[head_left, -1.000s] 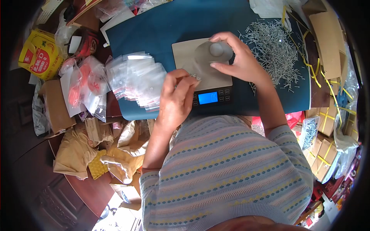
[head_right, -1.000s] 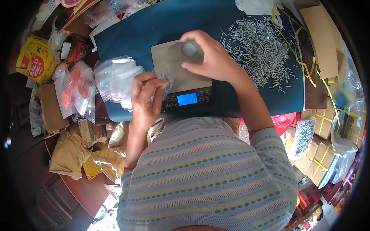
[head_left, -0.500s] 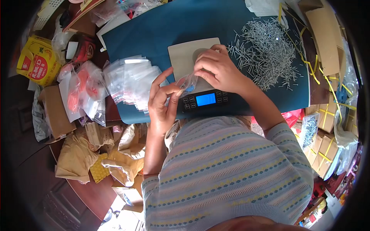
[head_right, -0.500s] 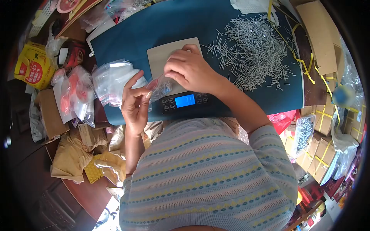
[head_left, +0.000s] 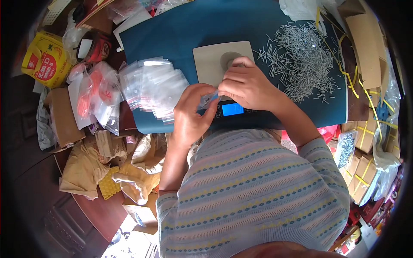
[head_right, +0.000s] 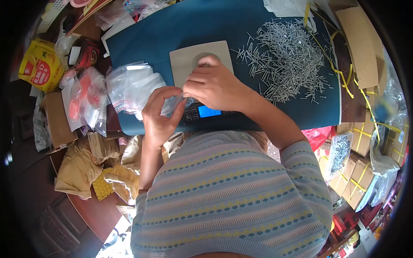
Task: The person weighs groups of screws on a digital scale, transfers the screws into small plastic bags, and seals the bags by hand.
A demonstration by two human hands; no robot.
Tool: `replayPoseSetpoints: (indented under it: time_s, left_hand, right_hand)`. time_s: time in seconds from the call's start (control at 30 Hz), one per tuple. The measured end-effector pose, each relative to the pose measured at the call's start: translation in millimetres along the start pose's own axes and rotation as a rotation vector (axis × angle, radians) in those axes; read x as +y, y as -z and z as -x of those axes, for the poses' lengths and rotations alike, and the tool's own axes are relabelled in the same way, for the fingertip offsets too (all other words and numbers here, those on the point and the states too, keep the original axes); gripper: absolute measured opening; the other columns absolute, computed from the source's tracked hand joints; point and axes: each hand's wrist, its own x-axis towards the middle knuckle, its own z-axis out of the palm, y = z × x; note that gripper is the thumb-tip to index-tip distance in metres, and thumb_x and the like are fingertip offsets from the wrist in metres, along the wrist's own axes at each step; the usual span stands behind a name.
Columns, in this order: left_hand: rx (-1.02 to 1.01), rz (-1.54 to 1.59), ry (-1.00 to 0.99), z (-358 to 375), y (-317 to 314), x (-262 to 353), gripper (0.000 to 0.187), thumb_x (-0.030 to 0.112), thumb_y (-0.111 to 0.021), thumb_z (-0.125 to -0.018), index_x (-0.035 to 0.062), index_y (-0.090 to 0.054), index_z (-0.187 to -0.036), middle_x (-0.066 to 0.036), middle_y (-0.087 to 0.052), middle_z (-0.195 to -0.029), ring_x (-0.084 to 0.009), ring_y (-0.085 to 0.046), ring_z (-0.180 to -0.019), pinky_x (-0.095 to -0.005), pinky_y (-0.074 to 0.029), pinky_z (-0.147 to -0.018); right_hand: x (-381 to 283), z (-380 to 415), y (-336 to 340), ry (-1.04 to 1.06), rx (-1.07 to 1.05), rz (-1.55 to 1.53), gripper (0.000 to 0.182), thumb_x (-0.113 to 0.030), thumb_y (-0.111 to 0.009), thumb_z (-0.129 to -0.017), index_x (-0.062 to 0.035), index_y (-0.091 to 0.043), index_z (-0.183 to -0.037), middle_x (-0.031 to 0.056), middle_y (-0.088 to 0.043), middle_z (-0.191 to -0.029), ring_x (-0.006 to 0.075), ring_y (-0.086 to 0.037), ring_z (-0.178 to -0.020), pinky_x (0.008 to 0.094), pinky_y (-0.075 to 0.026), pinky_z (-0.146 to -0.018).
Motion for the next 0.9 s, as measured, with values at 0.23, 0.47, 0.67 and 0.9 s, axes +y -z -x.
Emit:
replayPoseSetpoints:
  time_s: [0.23,0.47,0.67,0.9]
  left_hand:
    - [0.027,-0.031,0.058,0,4,0,0.014,-0.002,-0.069,-0.077,0.0008,-0.063,-0.089,-0.012,-0.065,-0.084,-0.0263,-0.065,-0.076,-0.0334,-0.051,-0.068]
    - [0.059,-0.051,0.048,-1,4,4,0.013,-0.001,-0.07,-0.077,0.0013,-0.063,-0.088,-0.012,-0.065,-0.085,-0.0278,-0.064,-0.077,-0.034,-0.051,-0.068]
    - [0.054,-0.147,-0.039,-1,5,4,0.014,-0.001,-0.07,-0.075,0.0027,-0.063,-0.087,-0.011,-0.064,-0.09,-0.0285,-0.062,-0.083,-0.0371,-0.05,-0.071]
    - [0.036,-0.209,-0.046,4,5,4,0.015,-0.003,-0.068,-0.072,0.0028,-0.062,-0.085,-0.01,-0.063,-0.089,-0.03,-0.061,-0.084,-0.0388,-0.049,-0.075]
  right_hand:
    - [2,-3,-3,-0.036,0.026,-0.057,0.013,-0.023,-0.072,-0.076,-0.0136,-0.064,-0.081,-0.0032,-0.059,-0.075,0.0156,-0.057,-0.075,0.0341,-0.04,-0.086]
    - [2,-3,-6,0.003,0.05,-0.016,0.011,-0.019,-0.069,-0.076,-0.0142,-0.062,-0.083,-0.0037,-0.058,-0.079,0.0143,-0.057,-0.077,0.0354,-0.038,-0.087]
    - [-7,-7,-4,-0.01,-0.027,-0.051,0.008,-0.014,-0.068,-0.079,-0.0107,-0.062,-0.083,-0.0002,-0.059,-0.081,0.0177,-0.058,-0.078,0.0372,-0.039,-0.087]
    - [-6,-12,-11,0.047,0.058,-0.049,0.02,-0.027,-0.07,-0.077,-0.0118,-0.057,-0.074,-0.0011,-0.055,-0.071,0.0157,-0.055,-0.071,0.0351,-0.039,-0.082]
